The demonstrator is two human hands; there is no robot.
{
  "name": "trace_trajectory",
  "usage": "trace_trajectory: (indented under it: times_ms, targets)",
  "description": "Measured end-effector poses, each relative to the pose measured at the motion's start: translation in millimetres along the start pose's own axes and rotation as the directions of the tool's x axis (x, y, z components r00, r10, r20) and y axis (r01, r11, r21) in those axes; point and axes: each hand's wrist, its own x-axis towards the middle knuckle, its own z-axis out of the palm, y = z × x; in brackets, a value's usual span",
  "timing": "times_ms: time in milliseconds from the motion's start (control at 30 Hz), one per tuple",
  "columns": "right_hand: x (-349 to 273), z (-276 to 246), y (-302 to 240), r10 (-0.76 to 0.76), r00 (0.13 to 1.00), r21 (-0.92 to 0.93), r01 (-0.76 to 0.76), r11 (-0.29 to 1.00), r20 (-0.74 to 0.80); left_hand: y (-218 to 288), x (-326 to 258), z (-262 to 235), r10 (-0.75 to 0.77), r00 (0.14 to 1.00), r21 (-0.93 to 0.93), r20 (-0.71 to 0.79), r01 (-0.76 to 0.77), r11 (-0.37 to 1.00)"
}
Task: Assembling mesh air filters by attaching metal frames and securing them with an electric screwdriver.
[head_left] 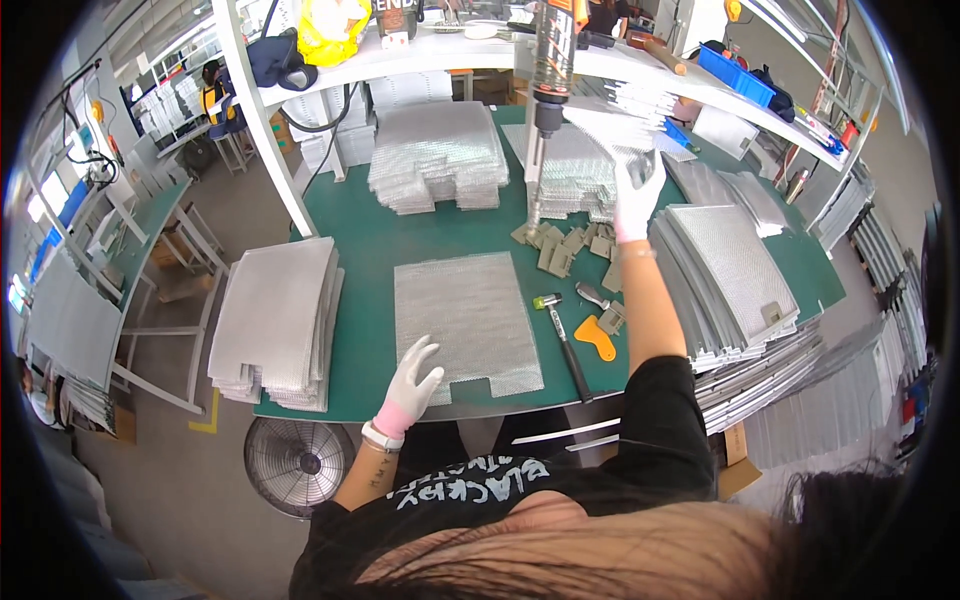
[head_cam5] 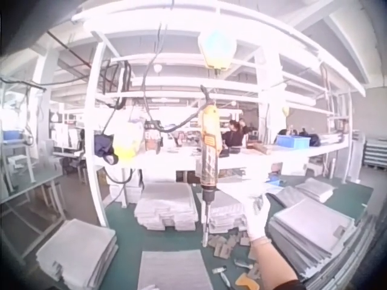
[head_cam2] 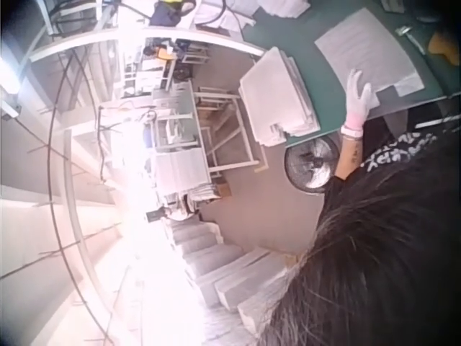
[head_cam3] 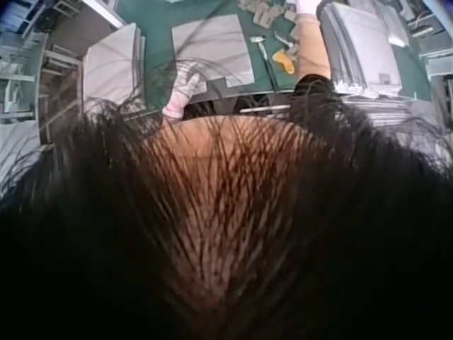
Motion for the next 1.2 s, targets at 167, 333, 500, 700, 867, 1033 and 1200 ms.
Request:
trace_trajectory:
  times_ms: [167, 333, 500, 700, 867, 1033, 1200]
  targets:
    - [-151.9, -8.5, -71.1, -0.143, 0.976, 0.29, 0.09, 0.953, 0.167, 34.9, 45.4, 28.1, -0.003, 0.974, -0.495, 0.226, 0.118, 0.861]
    - [-266.1, -52.6, -131.1, -0.151, 0.712, -0.048, 0.251, 0.967, 0.685, 90.2, 35.2, 47.4, 0.142, 0.912, -0.376, -0.385, -0.295, 0.878]
    - [-218.3, -91.3, -136.6, 0.028, 0.814, -0.454, 0.296, 0.84, 0.581, 48.4, -1.6, -7.3, -0.225, 0.954, -0.66, -0.2, 0.039, 0.75]
    - [-221.4, -88.9, -124.9, 0.474, 0.578, -0.488, -0.145, 0.861, 0.665, 27.0, -5.0, -19.0, -0.295, 0.896, -0.316, -0.332, 0.189, 0.93]
    - [-238.5, -83.4, -107.0, 0.422, 0.626, -0.493, -0.069, 0.867, 0.656, 4.3, 5.6, -15.6, -0.046, 0.977, 0.475, -0.209, 0.143, 0.868]
    - [-249.2, -80.9, -96.3, 0.548, 0.53, -0.609, -0.073, 0.79, 0.647, -12.9, 9.9, -11.2, -0.153, 0.975, 0.607, -0.16, 0.219, 0.764]
    - [-265.8, -90.6, -73.1, 0.496, 0.526, -0.6, 0.034, 0.8, 0.691, -16.8, 10.4, -7.9, -0.177, 0.975, 0.659, -0.134, 0.221, 0.719]
